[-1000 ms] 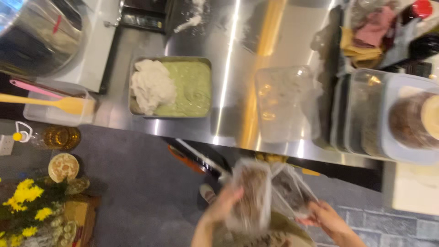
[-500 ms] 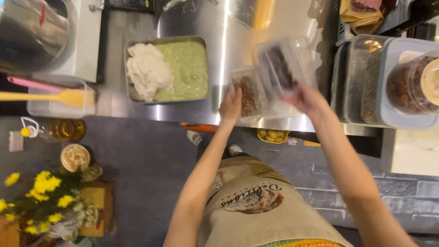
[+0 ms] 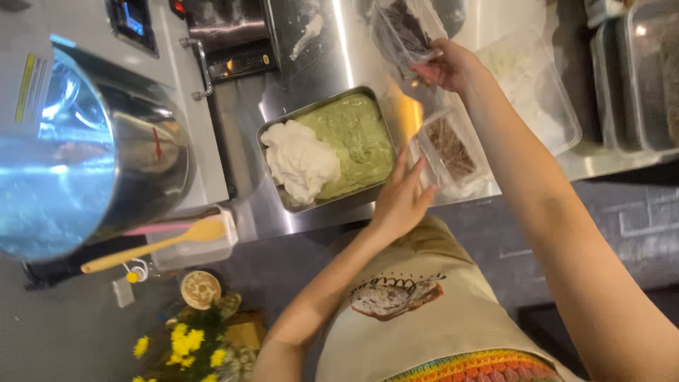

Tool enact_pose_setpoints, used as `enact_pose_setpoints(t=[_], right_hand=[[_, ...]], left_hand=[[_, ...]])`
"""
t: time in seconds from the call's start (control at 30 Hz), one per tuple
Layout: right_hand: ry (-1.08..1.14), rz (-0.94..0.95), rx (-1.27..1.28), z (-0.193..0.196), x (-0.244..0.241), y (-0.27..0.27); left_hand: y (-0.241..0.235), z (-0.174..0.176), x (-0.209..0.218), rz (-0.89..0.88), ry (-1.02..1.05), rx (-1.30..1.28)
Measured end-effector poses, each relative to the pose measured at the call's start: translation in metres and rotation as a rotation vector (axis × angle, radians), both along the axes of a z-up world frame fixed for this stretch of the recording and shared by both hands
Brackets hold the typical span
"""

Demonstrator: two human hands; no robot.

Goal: The person retrieves a plastic bag of crumbled brown topping from a refrigerator and adds it to a metal tray containing a green base and a white cream. They then add a dark crumbly ingredient from another bag and mix the contents with a yellow spatula.

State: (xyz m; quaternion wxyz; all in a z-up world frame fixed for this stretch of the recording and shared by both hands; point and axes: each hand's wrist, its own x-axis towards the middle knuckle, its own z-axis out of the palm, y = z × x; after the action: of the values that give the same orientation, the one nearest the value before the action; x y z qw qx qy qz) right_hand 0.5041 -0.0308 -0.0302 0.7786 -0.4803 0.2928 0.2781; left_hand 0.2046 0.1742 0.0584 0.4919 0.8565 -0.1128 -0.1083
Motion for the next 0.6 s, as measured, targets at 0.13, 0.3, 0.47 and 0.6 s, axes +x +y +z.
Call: enact_pose_setpoints(t=[0.13, 0.3, 0.47, 0.6], right_hand=[[-0.255, -0.169, -0.310, 0.062, -0.076, -0.013], [-0.495, -0.281, -0.530, 0.113, -0.230, -0.030], [-0.460, -0.253, -0.733, 0.114, -0.299, -0.039], [-0.556, -0.097, -0.978, 0.101, -0.320, -0.041]], left_hand=[[0.051, 0.039, 0.034, -0.121, 0.101, -0.097], [0.086, 0.075, 0.067, -0.058, 0.630, -0.674], [0.112, 0.075, 0.083, -0.128, 0.314, -0.711], [0.114, 0.051, 0.087, 0.053, 0.217, -0.550]])
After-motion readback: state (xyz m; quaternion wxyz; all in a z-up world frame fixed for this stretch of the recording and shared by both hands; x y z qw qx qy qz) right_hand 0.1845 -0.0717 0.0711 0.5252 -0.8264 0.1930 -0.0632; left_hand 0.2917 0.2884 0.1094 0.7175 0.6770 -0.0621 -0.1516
